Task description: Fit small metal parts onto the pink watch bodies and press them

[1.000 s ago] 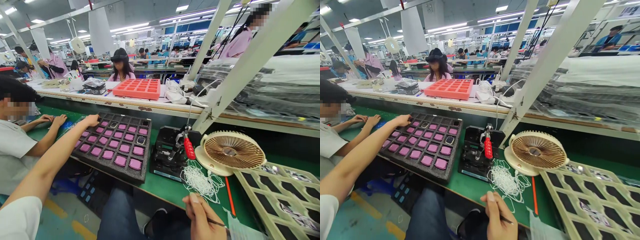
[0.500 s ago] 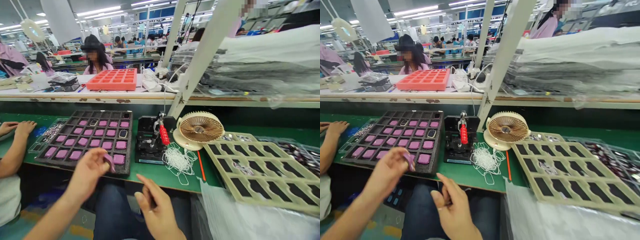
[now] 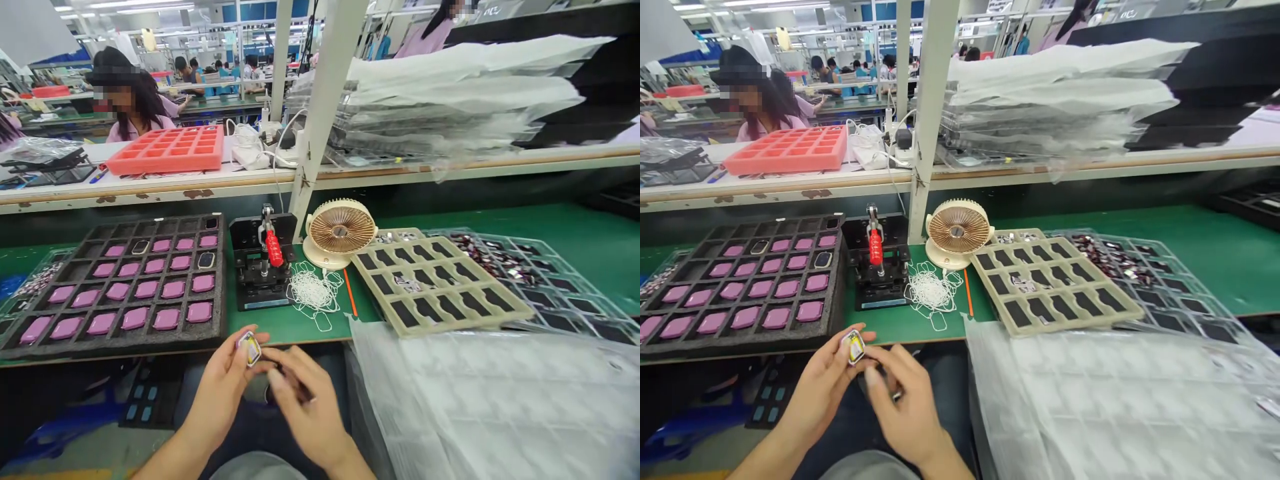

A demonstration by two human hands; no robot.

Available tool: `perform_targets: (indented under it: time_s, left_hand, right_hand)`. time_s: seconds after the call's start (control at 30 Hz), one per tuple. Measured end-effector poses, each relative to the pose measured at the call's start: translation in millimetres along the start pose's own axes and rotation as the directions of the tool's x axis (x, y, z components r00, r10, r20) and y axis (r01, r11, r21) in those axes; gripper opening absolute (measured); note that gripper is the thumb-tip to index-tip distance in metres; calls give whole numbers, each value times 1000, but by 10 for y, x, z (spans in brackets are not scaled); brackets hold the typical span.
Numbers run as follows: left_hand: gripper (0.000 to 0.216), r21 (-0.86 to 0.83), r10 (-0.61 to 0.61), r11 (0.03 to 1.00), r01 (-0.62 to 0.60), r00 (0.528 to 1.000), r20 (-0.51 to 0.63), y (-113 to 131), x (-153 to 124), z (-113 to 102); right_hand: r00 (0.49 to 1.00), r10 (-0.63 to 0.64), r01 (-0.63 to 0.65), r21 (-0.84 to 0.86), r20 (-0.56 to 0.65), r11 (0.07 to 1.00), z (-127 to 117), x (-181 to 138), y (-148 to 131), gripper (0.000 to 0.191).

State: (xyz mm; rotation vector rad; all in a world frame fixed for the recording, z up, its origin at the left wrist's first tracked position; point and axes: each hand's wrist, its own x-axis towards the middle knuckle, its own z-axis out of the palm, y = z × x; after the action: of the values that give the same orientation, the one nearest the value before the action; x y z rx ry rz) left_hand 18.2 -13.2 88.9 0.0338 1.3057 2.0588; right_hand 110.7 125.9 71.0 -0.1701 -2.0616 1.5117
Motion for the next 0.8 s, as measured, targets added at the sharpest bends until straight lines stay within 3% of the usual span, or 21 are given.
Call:
perform_targets:
  time_s: [0.07,0.17,0.27,0.33,0.4,0.57,0.8]
  left_hand:
    - [44,-80,-53,995,58,997,58,17,18,12]
    - [37,-83,-109,989,120,987,122,44,21,24]
    - [35,2,-105,994,106,985,138,31,-5,32]
    - [37,61,-87,995,78,985,150,10,-24,26]
    - [40,115,-69,992,51,984,161,-9,-37,7]
    - [45,239,-63,971,32,990,123,-9,-52,-53]
    - [47,311,-61,950,30,994,92,-18,-42,-70]
  right_hand:
    - [988,121,-100,206,-91,973,-157,26,22,34]
    - [944,261,-151,441,-201,885,-310,105,90,62]
    - [927,334,-202,526,-169,826,-294,116,145,68]
    - [957,268,-186,479,-107,858,-215,68,148,47]
    - [992,121,-104,348,-28,932,-124,6,128,23]
    - [982,-175,164,129,76,978,20,-45,115,38]
    - [952,-286,274,111,109,955,37,1,229,51]
